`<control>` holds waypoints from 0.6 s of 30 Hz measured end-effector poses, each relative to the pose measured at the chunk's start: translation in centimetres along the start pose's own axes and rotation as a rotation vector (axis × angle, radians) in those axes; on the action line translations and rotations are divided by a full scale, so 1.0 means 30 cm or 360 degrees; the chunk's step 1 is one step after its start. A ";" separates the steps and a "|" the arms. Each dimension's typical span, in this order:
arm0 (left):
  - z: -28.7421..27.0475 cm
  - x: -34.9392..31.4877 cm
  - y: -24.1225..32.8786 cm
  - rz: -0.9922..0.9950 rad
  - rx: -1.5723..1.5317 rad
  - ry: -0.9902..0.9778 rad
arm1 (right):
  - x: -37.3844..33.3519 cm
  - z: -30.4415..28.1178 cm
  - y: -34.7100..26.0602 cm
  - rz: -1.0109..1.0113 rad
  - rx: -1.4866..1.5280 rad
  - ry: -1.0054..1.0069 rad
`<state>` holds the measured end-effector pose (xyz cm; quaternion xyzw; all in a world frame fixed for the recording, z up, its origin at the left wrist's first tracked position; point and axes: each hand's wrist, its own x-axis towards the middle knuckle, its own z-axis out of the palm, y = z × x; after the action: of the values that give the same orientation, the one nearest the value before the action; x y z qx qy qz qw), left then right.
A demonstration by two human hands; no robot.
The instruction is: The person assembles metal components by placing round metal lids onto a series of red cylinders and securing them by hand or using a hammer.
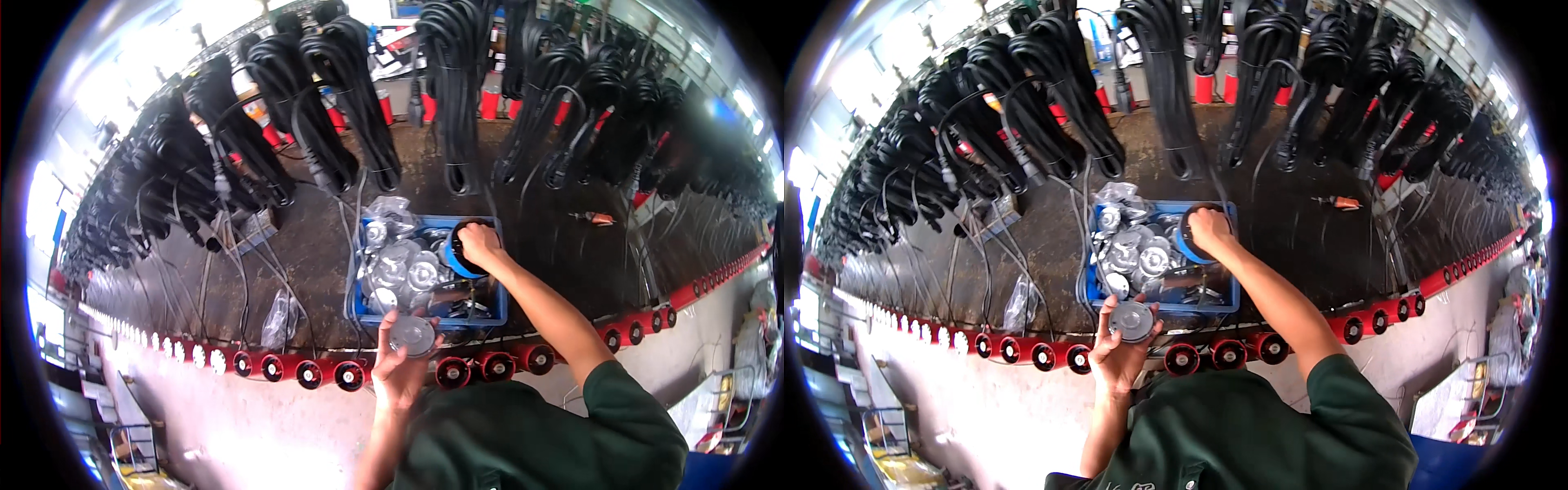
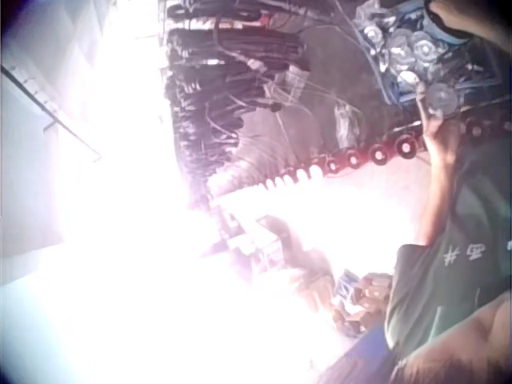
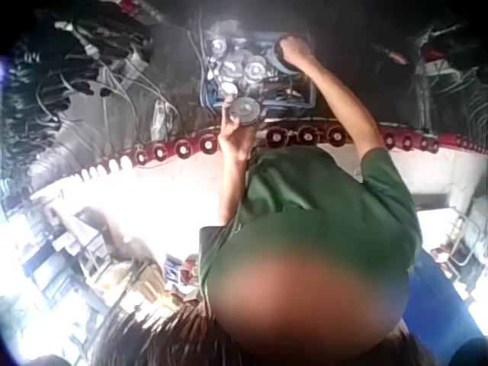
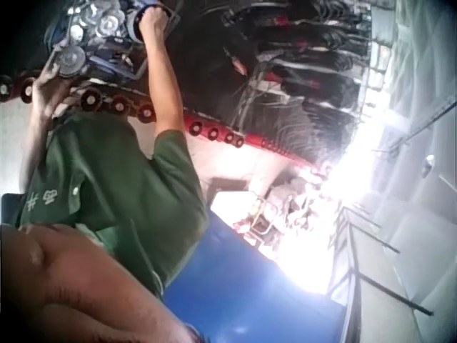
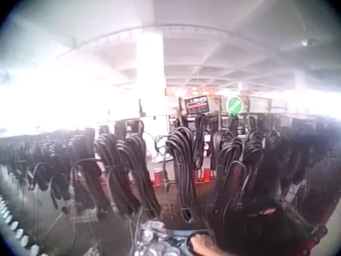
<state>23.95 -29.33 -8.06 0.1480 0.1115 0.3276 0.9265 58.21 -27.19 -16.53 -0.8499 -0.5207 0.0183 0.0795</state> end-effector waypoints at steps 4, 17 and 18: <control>-0.041 -0.092 0.026 0.0119 0.0006 0.0084 | 0.008 -0.005 0.043 0.0008 0.0148 0.0010; -0.225 -0.420 0.137 0.0594 -0.0013 0.0485 | 0.033 -0.077 0.099 0.0185 0.0820 -0.0035; -0.221 -0.460 0.155 0.0631 -0.0024 0.0599 | 0.026 -0.086 0.078 0.0151 0.0766 0.0024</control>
<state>8.78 -33.37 -11.10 0.0965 0.2480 0.5253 0.8083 60.92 -27.83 -14.30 -0.8300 -0.4603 0.1391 0.2826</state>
